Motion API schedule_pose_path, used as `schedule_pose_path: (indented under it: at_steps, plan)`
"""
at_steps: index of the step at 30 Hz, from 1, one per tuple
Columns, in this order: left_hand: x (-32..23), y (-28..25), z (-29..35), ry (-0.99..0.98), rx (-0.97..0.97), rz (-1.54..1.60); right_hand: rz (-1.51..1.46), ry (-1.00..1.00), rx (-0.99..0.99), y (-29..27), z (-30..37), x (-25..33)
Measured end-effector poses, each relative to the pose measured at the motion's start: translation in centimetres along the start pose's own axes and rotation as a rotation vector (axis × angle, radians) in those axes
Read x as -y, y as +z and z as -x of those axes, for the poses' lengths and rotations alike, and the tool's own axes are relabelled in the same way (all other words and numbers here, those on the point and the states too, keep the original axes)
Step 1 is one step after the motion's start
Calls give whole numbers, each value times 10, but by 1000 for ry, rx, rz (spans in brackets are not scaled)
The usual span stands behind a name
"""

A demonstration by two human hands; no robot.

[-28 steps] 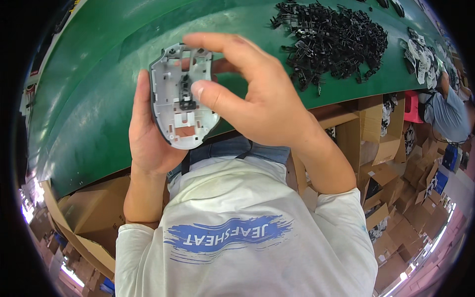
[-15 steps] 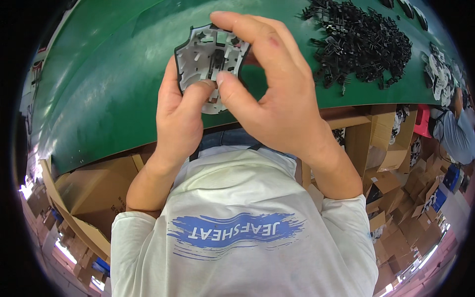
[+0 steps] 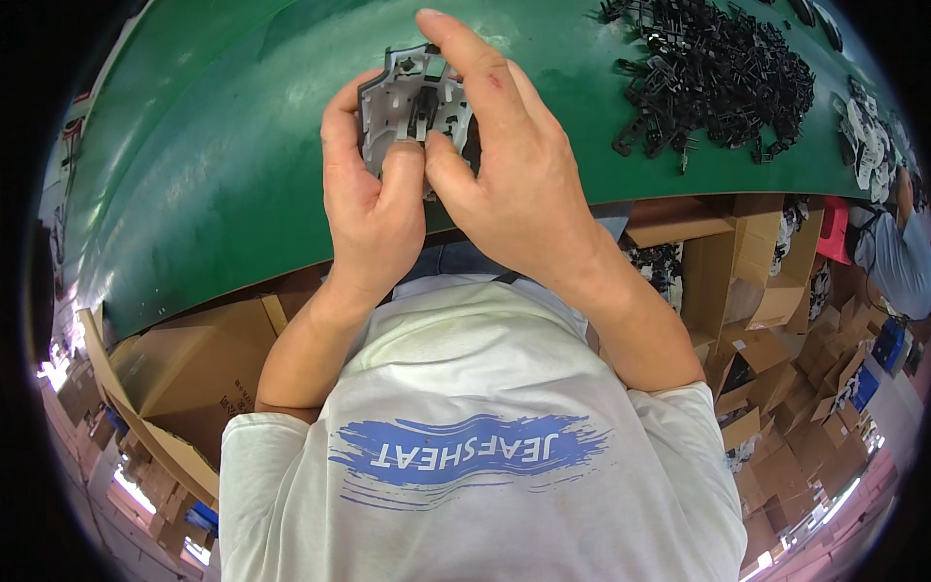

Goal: The person assembles computer mouse components by picking up mouse shells and small plastic parts from a conveyor belt, inserting and pressing the parts into each shell by hand, and placing the assembled shells into a box.

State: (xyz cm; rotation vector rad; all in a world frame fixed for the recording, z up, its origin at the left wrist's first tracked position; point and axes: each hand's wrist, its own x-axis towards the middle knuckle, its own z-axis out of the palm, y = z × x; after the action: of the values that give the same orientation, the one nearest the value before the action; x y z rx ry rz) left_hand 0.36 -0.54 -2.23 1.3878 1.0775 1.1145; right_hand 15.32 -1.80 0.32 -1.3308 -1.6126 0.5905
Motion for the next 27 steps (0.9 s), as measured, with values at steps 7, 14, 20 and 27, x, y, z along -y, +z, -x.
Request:
schedule_pose_path:
  at_steps: [7, 14, 20, 27]
  plan:
    - [-4, 2, -2, 67, 33, -47, -29, -16, -33, -2, 1, -7]
    - [-25, -22, -2, -171, 81, 116, -336, 148, 209, -13, -3, 6]
    - [-72, -92, 38, -454, -13, 398, 192, 139, 447, -70, -52, -5]
    - [-139, -176, 101, -5, -263, 576, 1023, 160, 384, -133, -103, -92]
